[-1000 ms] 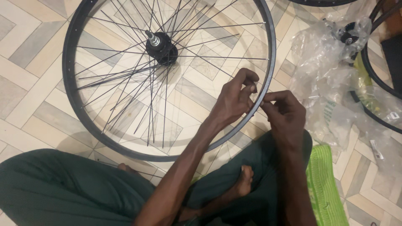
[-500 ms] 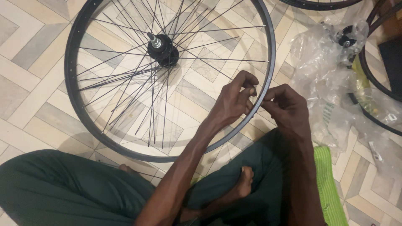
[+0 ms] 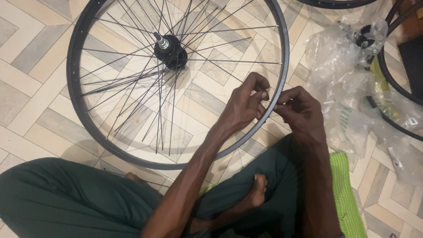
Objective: The person sits on the floor and assembles a bicycle wheel by inserting spokes into the hub and rim, then tightening the nipples by hand. The person works methodically around the wheel, securing each spoke in sequence.
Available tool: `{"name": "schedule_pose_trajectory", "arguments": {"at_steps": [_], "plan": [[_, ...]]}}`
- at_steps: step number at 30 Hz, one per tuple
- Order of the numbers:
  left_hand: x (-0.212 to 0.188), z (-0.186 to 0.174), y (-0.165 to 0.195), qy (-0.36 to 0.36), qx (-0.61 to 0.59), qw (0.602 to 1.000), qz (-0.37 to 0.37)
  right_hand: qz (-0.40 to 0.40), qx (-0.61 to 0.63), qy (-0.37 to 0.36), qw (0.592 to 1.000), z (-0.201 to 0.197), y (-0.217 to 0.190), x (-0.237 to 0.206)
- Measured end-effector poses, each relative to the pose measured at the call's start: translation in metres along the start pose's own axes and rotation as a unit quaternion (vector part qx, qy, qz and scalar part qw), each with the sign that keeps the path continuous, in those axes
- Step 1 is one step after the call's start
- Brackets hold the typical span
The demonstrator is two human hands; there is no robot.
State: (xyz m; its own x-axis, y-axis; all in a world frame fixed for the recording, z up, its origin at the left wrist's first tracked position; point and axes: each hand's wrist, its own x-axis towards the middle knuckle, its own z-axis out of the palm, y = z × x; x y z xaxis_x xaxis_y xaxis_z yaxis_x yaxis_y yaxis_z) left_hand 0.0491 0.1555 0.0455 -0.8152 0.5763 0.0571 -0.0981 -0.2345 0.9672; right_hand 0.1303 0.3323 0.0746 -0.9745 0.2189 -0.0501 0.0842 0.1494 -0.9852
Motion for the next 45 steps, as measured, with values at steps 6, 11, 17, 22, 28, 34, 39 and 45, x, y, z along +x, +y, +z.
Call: {"name": "schedule_pose_trajectory", "arguments": {"at_steps": [6, 11, 17, 22, 28, 34, 39, 45], "plan": [[0.002, -0.001, 0.002, 0.001, 0.006, 1.000, -0.008, -0.005, -0.016, 0.004, 1.000, 0.002, -0.001, 0.002], [0.003, -0.001, 0.006, 0.004, 0.005, 1.000, -0.008, 0.054, 0.003, 0.039, 0.998, 0.007, -0.009, 0.002], [0.006, -0.009, 0.014, -0.013, -0.030, 0.999, -0.013, 0.014, -0.078, 0.010, 0.997, 0.012, -0.029, 0.001], [0.009, -0.025, 0.018, -0.115, -0.034, 0.993, 0.016, -0.012, -0.059, -0.014, 0.998, 0.021, -0.028, -0.002], [0.015, -0.028, 0.020, -0.121, 0.104, 0.987, -0.006, -0.013, -0.075, 0.002, 0.997, 0.024, -0.014, -0.006], [0.020, -0.031, 0.014, -0.146, 0.125, 0.976, 0.103, -0.003, -0.088, 0.011, 0.996, 0.024, -0.013, -0.009], [0.020, -0.028, 0.010, -0.114, 0.142, 0.983, 0.024, -0.006, -0.086, 0.006, 0.996, 0.024, -0.013, -0.007], [0.020, -0.030, 0.009, -0.129, 0.157, 0.977, 0.060, 0.001, -0.096, 0.021, 0.995, 0.025, -0.011, -0.008]]}}
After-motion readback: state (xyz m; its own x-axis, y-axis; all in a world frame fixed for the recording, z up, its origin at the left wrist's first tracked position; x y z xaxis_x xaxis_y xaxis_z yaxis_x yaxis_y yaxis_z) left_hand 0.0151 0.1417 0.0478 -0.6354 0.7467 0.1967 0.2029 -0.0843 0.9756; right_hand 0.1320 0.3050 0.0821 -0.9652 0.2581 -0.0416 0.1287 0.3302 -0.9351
